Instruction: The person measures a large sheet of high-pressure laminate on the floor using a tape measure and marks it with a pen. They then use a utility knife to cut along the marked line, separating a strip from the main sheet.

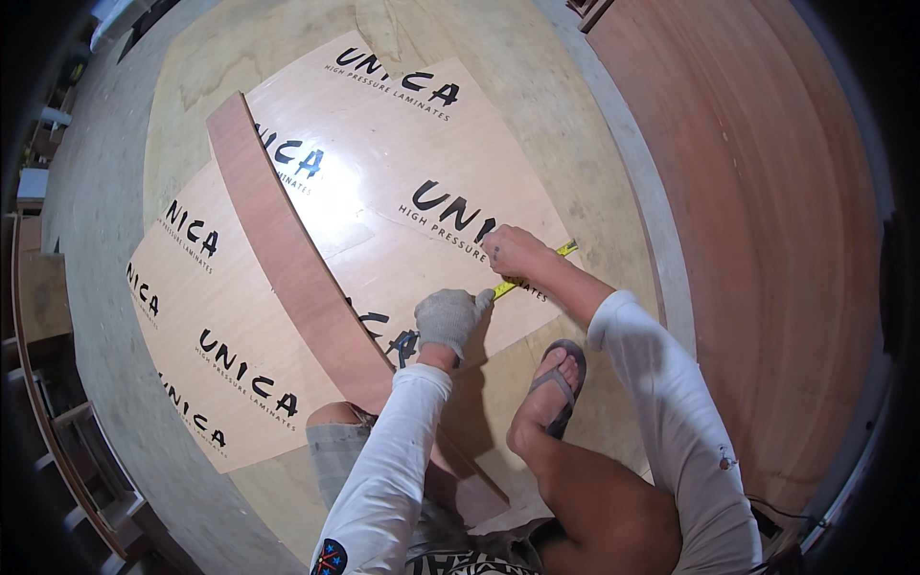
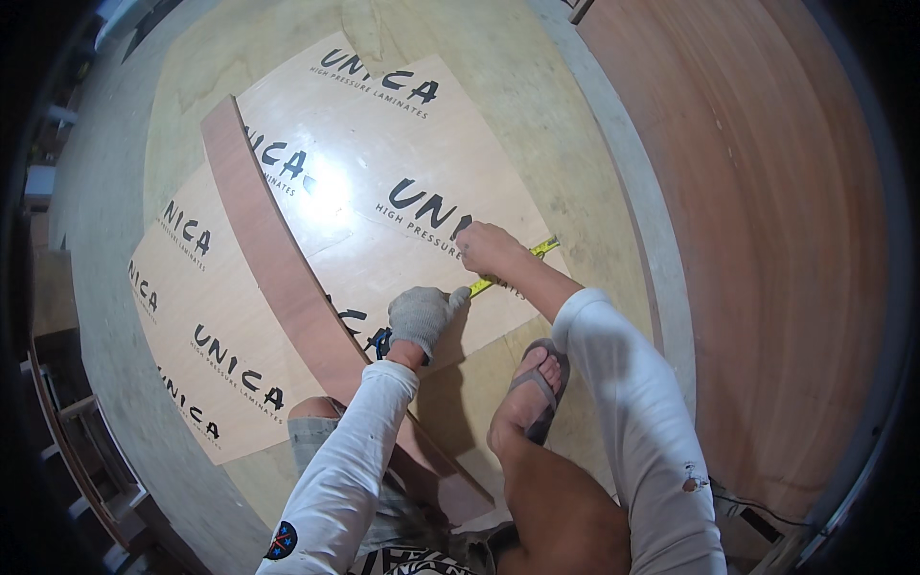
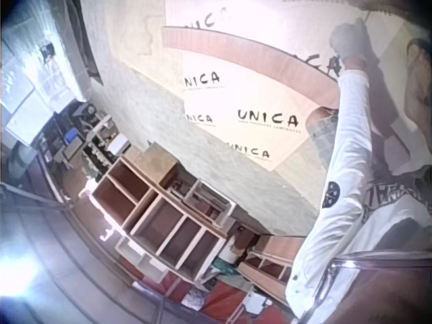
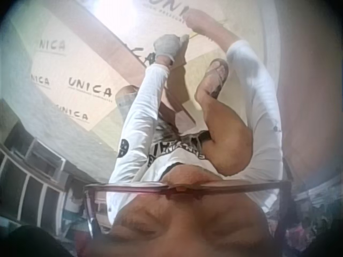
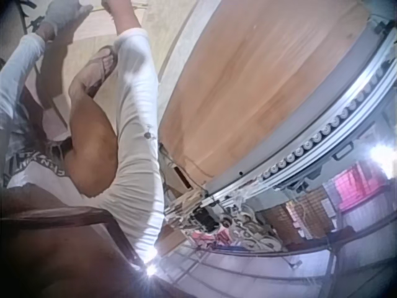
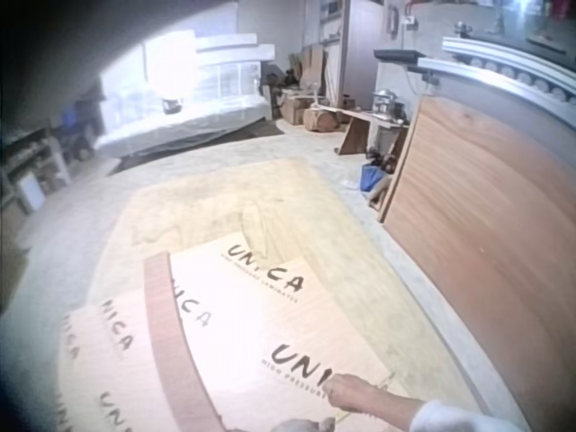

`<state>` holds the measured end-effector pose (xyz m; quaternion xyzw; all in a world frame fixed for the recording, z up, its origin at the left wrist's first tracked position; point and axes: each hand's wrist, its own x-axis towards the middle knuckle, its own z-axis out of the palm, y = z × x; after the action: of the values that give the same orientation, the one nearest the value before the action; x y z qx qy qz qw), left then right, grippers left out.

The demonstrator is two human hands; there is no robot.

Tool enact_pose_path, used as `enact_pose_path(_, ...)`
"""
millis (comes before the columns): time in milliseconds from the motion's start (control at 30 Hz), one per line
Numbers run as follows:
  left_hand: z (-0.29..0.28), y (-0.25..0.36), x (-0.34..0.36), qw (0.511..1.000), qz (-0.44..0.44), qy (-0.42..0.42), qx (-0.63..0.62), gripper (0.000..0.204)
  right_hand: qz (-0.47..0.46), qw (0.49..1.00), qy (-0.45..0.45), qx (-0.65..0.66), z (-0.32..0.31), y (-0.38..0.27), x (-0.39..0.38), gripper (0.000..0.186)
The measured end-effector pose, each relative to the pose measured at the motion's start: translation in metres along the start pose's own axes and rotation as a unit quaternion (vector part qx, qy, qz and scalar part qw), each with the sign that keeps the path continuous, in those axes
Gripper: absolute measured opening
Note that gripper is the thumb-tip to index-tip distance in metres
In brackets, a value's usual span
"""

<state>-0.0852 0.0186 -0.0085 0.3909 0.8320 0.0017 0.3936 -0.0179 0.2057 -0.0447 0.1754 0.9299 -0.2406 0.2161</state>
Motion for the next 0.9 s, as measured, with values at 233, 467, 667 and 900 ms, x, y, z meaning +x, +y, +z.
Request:
enact_pose_path(233, -0.002, 0.000, 0.004, 1.000, 0.011, 0.021, 0.005, 0.074, 0.002, 1.000, 0.001, -0.005, -0.007, 0.001, 0.008, 0.015)
enact_pose_path(467, 0.019, -0.011, -0.003, 0.996, 0.043, 0.026, -0.069, 0.081, 0.132, 0.915, 0.255, 0.284, -0.062, -0.017, -0.072, 0.032)
enact_pose_path(667, 0.075, -0.006, -0.043, 0.916, 0.047, 0.012, -0.398, 0.064, 0.212, 0.835, 0.244, 0.447, -0.047, -0.009, -0.197, 0.023)
enact_pose_path(900, 0.091, -0.043, -0.111, 0.880, 0.021, 0.116, -0.460, 0.039, 0.418, 0.766, 0.204, 0.443, 0.164, 0.022, -0.346, 0.018)
